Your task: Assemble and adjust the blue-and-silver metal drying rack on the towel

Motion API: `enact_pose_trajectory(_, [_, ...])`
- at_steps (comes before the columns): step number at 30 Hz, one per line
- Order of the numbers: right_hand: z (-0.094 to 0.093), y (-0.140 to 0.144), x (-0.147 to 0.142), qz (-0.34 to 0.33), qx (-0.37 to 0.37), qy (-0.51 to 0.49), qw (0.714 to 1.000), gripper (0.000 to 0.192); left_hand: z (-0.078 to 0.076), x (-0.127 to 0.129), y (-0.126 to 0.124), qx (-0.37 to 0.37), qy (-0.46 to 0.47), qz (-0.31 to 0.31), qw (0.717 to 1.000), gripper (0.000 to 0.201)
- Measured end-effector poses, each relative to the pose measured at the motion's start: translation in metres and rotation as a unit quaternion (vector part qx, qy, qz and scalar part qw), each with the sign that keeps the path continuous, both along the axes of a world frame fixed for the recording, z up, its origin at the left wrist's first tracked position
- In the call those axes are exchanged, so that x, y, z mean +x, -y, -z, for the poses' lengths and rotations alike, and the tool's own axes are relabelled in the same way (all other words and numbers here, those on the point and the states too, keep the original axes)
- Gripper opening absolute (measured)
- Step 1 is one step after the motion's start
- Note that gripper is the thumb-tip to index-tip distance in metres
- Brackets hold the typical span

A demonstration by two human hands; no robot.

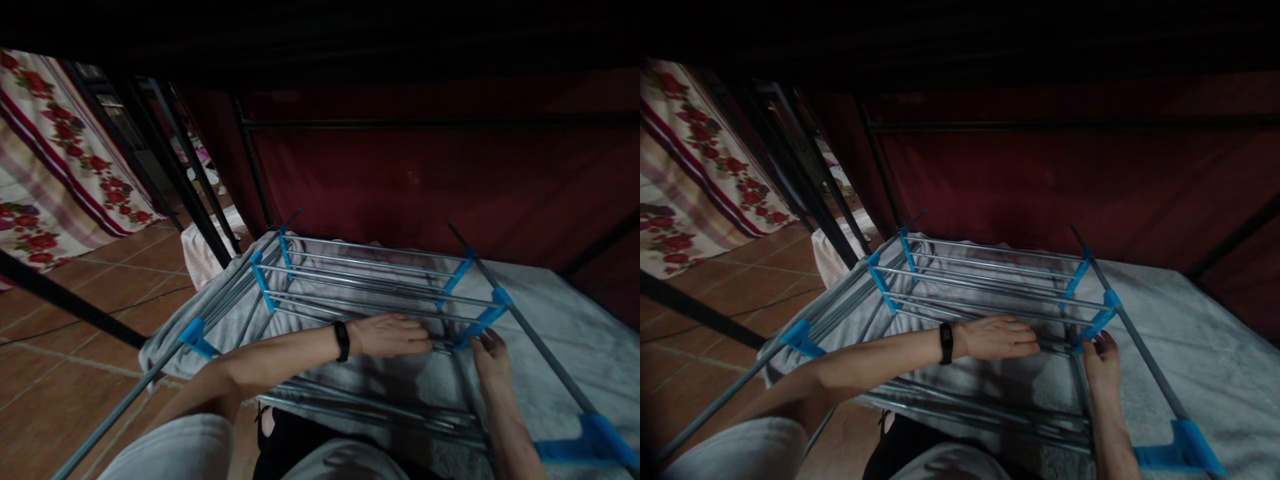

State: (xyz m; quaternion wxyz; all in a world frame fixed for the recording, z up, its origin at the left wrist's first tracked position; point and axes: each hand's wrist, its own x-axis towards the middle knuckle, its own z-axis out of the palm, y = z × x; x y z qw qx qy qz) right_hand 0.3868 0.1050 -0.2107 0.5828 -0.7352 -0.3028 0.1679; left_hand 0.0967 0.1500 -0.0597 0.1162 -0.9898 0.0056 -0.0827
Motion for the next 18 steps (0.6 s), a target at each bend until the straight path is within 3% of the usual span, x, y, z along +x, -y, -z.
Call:
enact_pose_trajectory(4, [0.009, 0.009, -0.006, -0.013, -0.042, 0.014, 0.999, 0.059, 0.005, -0.031, -0.016, -0.072, 0.002, -0.093, 0.993, 0.036])
enact_pose_trajectory(9, [0.017, 0.006, -0.012, -0.05, -0.051, 0.027, 0.997, 0.044, 0.02, -0.056, -0.033, -0.08, 0.04, -0.187, 0.978, 0.043])
enact_pose_trajectory(14, [0.016, 0.002, -0.012, -0.055, -0.049, 0.03, 0.997, 0.04, 0.034, -0.058, -0.043, -0.098, 0.026, -0.258, 0.961, 0.048])
enact_pose_trajectory(18, [-0.004, -0.002, -0.015, -0.041, 0.017, 0.036, 0.998, 0.05, 0.036, -0.05, -0.048, -0.124, 0.016, -0.286, 0.95, 0.057])
